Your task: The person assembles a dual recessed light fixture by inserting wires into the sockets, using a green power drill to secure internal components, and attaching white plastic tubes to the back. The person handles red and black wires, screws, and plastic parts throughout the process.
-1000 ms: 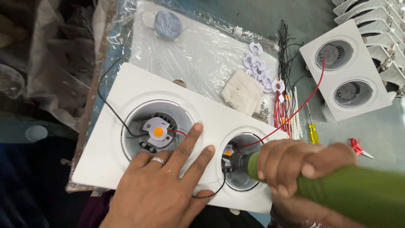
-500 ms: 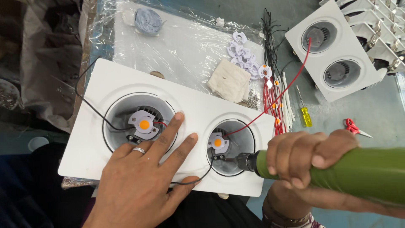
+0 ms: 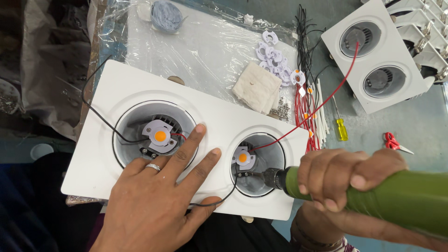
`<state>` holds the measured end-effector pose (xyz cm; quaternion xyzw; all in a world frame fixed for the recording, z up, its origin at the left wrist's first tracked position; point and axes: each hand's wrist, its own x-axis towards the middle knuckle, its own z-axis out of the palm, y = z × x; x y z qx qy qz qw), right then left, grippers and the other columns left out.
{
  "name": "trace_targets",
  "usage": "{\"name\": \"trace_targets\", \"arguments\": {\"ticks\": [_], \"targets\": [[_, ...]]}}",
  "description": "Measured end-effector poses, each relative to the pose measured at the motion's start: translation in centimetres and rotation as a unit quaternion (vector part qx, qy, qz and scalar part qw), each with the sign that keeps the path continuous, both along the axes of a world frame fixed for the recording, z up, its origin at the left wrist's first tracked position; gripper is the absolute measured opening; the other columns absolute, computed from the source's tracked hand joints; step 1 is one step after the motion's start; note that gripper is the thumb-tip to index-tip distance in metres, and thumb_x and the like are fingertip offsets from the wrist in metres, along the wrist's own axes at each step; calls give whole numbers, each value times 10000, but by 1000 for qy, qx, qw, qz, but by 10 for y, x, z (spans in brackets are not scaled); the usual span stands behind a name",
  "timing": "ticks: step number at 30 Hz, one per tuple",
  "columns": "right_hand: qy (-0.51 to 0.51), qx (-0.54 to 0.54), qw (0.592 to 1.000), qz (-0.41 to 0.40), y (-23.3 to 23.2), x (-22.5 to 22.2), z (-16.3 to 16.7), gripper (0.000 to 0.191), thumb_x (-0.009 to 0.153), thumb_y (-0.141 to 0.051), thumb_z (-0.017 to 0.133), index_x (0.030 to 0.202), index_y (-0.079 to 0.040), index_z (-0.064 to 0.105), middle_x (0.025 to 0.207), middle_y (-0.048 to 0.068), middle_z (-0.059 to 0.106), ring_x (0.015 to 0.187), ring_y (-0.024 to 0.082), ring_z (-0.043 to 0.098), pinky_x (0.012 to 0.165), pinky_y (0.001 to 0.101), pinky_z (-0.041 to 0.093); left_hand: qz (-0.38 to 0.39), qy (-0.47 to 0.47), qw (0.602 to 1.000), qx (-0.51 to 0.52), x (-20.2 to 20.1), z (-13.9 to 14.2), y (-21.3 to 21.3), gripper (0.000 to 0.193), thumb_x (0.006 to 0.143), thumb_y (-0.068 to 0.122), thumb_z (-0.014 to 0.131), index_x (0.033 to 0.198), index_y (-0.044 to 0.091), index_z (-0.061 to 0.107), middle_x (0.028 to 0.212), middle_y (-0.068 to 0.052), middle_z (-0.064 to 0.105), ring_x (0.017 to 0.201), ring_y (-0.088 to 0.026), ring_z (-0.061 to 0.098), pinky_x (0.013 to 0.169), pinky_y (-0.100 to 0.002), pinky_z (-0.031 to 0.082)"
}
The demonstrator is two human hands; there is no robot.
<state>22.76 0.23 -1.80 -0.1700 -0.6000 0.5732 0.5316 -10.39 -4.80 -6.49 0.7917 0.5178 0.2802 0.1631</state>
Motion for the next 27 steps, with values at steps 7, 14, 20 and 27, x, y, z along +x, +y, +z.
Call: {"name": "trace_targets", "arguments": {"ticks": [7,14,20,27], "targets": [[-48,67,992,97,17,-21,21,260,1038,-360,525,1086,-107,564,682,41,665,531,174,656,559,415,585,4,-1,1000,11,1,-3,-1,613,894,583,611,1366,194,659,1557,-176,495,822,-336,719,769,-513,512],[-7,114,970,216,32,-52,17,311,1058,-379,492,968,-84,536,667,29,681,487,137,675,490,344,620,-3,-17,1000,12,2,-5,-3,596,925,582,586,1379,202,646,1584,-166,475,922,-364,695,787,-536,492],[-15,110,969,219,35,-44,18,290,1051,-363,496,937,-97,502,632,28,671,457,134,661,465,344,605,-11,-21,1000,-17,2,-5,-1,600,913,559,599,1377,181,641,1585,-183,456,892,-387,694,712,-494,488],[0,77,990,122,15,-40,14,376,1011,-464,543,942,-95,544,601,12,658,423,143,630,436,362,583,-6,-18,1000,-2,2,-7,-2,608,917,578,587,1384,192,637,1585,-170,464,930,-366,702,764,-511,489]]}}
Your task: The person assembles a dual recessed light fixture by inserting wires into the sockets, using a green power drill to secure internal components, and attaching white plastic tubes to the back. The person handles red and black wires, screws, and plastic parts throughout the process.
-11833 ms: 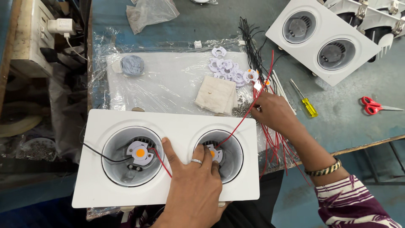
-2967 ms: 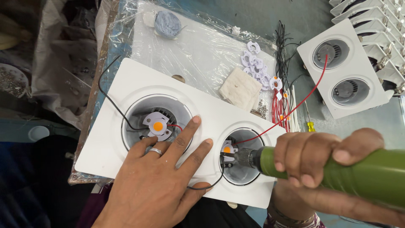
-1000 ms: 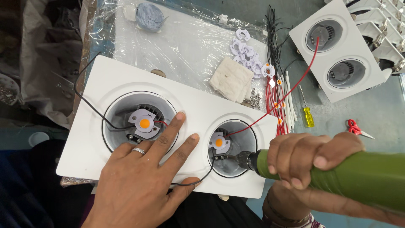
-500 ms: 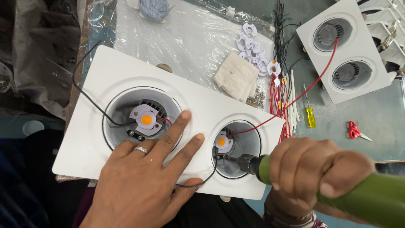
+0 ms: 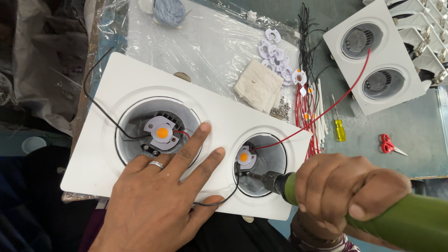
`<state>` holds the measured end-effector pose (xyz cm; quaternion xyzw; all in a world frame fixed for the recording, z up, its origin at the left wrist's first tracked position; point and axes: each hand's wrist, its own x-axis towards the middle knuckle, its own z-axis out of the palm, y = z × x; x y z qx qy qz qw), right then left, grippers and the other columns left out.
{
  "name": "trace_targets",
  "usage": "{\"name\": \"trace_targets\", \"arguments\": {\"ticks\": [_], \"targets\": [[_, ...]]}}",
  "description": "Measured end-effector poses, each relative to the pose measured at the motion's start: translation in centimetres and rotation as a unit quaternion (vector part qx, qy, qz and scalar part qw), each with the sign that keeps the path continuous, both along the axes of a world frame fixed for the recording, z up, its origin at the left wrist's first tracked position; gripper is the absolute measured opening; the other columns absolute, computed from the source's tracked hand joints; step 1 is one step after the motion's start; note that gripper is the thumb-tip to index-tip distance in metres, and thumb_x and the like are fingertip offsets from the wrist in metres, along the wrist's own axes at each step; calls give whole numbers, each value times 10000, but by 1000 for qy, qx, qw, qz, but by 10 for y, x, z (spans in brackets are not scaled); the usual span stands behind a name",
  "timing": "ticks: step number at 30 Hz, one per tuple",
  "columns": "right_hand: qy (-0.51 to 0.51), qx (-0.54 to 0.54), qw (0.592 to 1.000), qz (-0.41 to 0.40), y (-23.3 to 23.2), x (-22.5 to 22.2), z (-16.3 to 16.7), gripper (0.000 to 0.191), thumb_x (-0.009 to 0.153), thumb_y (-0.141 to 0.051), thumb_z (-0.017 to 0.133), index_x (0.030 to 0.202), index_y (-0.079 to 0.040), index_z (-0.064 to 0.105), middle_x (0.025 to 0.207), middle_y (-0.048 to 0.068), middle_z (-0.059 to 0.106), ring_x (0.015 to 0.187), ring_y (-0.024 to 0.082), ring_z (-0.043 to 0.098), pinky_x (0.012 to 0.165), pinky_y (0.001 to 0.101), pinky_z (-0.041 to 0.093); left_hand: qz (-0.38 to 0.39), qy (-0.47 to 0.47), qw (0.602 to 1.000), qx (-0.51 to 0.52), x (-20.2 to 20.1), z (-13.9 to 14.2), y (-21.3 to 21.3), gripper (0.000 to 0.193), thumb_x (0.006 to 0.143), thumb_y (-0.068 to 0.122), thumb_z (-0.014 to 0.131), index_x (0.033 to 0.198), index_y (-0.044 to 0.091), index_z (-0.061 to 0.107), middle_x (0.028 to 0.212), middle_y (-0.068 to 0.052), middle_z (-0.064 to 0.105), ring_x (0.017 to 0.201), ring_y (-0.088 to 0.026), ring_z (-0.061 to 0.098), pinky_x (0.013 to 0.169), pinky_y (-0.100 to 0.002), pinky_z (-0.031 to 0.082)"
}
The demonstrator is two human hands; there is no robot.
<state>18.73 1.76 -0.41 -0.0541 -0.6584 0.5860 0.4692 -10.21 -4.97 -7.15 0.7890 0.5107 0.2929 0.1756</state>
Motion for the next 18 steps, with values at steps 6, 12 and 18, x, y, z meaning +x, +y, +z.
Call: {"name": "trace_targets", "arguments": {"ticks": [6,12,18], "targets": [[42,15,999,-24,-3,-1,-1,426,980,-509,576,974,-84,550,605,16,661,420,119,627,449,330,541,1,18,1000,0,0,1,2,607,902,604,597,1360,210,659,1550,-172,494,830,-338,725,762,-494,513],[35,30,998,-35,-6,-9,0,373,997,-461,557,999,-88,551,612,5,661,450,120,618,458,334,560,-1,15,1000,-7,0,2,3,606,890,597,605,1347,205,668,1533,-178,511,749,-327,729,707,-476,520],[-3,22,999,-47,-5,-17,2,349,1008,-440,583,1005,-94,540,620,-4,653,445,114,641,444,328,592,-10,16,1000,-20,0,0,3,608,892,593,611,1357,205,661,1538,-185,505,722,-323,720,694,-460,515]]}}
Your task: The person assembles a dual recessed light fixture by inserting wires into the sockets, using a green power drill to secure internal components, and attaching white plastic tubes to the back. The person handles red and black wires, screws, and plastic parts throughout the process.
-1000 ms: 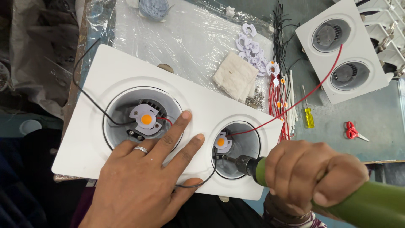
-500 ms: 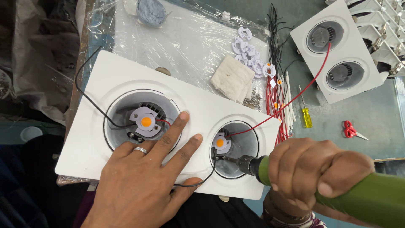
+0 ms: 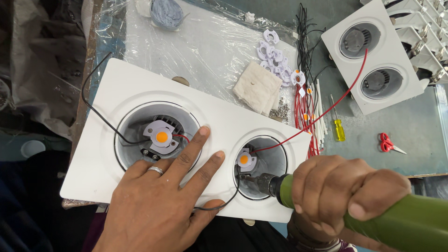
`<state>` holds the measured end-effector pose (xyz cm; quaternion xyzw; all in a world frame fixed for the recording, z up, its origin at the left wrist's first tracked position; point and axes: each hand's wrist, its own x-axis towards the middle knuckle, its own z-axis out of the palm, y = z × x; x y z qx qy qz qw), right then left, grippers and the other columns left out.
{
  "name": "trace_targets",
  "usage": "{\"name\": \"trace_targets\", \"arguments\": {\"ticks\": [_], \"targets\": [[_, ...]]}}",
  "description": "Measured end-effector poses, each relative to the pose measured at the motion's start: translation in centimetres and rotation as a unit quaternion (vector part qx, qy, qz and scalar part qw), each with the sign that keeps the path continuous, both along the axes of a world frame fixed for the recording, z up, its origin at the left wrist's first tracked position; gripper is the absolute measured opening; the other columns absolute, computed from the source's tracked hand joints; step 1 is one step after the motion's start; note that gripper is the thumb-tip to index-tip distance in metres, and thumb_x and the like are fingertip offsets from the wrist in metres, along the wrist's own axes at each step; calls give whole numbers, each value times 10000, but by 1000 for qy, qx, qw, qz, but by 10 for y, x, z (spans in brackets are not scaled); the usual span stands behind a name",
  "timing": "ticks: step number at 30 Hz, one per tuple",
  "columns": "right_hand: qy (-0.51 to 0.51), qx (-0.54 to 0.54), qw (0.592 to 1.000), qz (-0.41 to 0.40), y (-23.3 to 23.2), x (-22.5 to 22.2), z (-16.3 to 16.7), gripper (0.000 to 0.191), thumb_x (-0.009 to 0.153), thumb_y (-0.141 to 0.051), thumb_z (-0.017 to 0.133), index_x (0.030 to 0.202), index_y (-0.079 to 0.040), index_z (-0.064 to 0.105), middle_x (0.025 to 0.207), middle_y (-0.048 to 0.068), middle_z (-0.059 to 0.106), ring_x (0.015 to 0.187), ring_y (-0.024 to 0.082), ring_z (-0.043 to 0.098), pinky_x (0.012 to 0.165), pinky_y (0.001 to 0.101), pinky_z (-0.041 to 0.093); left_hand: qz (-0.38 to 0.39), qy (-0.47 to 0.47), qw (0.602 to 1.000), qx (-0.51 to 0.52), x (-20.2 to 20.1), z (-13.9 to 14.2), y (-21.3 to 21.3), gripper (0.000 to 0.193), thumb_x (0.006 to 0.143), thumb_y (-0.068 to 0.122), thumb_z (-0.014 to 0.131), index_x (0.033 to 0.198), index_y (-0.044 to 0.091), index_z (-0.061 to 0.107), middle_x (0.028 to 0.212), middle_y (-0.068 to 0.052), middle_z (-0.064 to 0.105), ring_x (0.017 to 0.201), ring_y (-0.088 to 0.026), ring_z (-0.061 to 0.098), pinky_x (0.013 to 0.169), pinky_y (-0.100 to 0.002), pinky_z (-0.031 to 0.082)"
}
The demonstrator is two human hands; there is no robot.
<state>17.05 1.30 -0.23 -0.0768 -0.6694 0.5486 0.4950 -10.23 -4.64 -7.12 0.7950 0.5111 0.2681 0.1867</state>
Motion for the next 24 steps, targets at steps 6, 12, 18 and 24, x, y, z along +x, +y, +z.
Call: {"name": "trace_targets", "arguments": {"ticks": [6,12,18,24], "targets": [[-30,-9,999,-22,-7,-7,6,222,1015,-333,608,1034,-124,538,631,-3,648,460,109,643,458,332,588,15,-4,999,48,0,-2,-1,603,905,592,595,1364,206,655,1540,-173,516,890,-318,723,739,-467,514],[-109,27,992,55,7,-7,16,157,1025,-206,632,1040,-140,490,647,-15,669,472,110,676,500,334,623,-2,-8,1000,11,-1,-1,0,634,878,590,620,1367,190,655,1556,-186,498,877,-321,711,729,-490,510],[-82,-11,996,14,1,-5,14,141,1074,-284,519,1047,-145,517,650,-4,655,474,116,643,498,333,601,-1,-8,1000,8,-1,-2,0,637,869,589,629,1368,193,654,1566,-182,489,865,-322,706,722,-497,501],[-51,-16,999,7,-1,-4,9,201,1022,-316,594,1044,-126,535,640,-2,652,468,120,654,486,336,599,-2,-7,1000,14,-1,-2,0,640,864,585,632,1374,199,650,1570,-182,485,869,-323,707,709,-478,498]]}}
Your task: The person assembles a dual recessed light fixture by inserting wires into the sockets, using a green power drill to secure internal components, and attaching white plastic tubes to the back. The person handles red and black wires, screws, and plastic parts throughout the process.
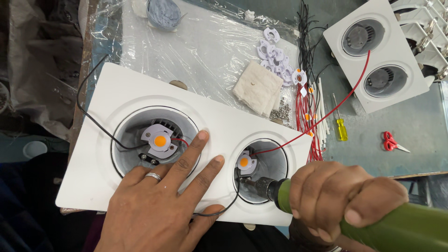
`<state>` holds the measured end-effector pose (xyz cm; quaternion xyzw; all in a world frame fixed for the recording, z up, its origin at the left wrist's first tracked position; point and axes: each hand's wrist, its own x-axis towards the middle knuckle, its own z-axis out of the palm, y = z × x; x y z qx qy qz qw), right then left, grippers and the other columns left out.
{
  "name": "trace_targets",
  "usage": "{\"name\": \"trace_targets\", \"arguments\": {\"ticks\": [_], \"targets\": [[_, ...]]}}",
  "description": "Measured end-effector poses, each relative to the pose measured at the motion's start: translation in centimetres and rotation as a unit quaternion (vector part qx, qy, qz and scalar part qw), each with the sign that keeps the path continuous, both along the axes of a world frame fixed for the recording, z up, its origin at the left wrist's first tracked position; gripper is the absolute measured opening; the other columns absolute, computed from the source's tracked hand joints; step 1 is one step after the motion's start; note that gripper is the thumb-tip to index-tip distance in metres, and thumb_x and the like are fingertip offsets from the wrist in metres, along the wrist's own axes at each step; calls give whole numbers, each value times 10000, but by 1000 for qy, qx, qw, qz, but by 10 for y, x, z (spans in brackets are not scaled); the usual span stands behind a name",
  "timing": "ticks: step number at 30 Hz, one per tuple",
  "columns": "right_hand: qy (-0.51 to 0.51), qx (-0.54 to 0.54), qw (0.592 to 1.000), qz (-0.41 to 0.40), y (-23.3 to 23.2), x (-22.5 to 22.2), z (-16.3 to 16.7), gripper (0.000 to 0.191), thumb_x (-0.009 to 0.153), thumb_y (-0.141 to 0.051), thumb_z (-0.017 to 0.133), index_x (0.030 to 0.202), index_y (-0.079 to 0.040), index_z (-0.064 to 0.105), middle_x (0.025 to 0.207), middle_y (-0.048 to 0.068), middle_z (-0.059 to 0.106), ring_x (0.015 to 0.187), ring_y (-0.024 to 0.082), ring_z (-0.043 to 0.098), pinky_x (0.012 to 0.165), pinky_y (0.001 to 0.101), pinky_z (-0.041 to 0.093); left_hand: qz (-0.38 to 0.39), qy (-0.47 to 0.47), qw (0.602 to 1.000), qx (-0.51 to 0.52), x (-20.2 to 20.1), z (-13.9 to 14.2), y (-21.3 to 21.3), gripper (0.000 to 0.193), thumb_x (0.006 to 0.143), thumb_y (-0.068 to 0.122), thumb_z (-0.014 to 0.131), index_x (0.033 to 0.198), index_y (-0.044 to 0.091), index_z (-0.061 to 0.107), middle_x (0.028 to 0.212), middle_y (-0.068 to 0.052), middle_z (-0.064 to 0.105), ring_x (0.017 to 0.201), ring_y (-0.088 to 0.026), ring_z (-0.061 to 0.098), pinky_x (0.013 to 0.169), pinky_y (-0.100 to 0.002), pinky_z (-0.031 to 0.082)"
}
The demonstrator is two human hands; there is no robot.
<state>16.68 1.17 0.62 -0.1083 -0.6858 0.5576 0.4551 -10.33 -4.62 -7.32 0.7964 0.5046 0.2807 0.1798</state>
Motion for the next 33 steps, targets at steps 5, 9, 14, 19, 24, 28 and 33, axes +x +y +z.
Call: {"name": "trace_targets", "arguments": {"ticks": [5,9,14,19,24,28,33], "targets": [[18,7,1000,-12,2,-10,4,329,1018,-419,577,1061,-94,567,638,-8,637,463,113,627,474,325,572,-3,-11,1000,-18,0,3,1,622,878,579,645,1368,195,652,1559,-187,489,789,-316,690,694,-471,498],[38,19,999,10,12,-18,16,391,1004,-470,583,1071,-84,575,654,-4,617,480,113,593,493,326,548,-43,-39,998,-2,-10,12,3,641,823,535,706,1328,140,679,1524,-223,489,883,-339,681,768,-490,498],[74,4,997,22,24,-31,40,483,964,-553,596,1091,-87,580,678,19,629,516,138,586,540,365,535,116,-49,975,183,-57,42,0,414,844,378,723,1188,147,722,1497,-81,481,1366,-403,511,1121,-520,412],[83,-23,994,70,44,-69,43,578,923,-635,609,1112,-90,584,702,41,641,552,163,579,588,404,522,127,-139,980,62,-86,31,25,367,860,257,752,1209,161,810,1621,-242,343,1468,-495,343,1137,-547,313],[47,-95,989,107,49,-114,16,703,879,-739,601,1132,-84,583,733,77,643,592,189,571,622,430,511,80,-322,939,-89,-88,-3,19,342,891,173,681,1212,148,794,1643,-279,319,1497,-466,372,1147,-488,371],[9,-139,986,96,47,-124,-1,721,855,-764,602,1106,-91,556,717,100,629,614,213,574,622,438,464,86,-339,930,-110,-88,-7,17,337,881,156,684,1197,154,802,1619,-282,355,1470,-454,400,1133,-474,378],[-29,-146,986,72,46,-120,-2,654,878,-730,618,1055,-106,537,685,101,633,643,234,539,626,473,462,76,-354,925,-113,-88,-1,25,347,878,147,671,1204,158,789,1626,-272,347,1452,-436,442,1127,-474,402]]}}
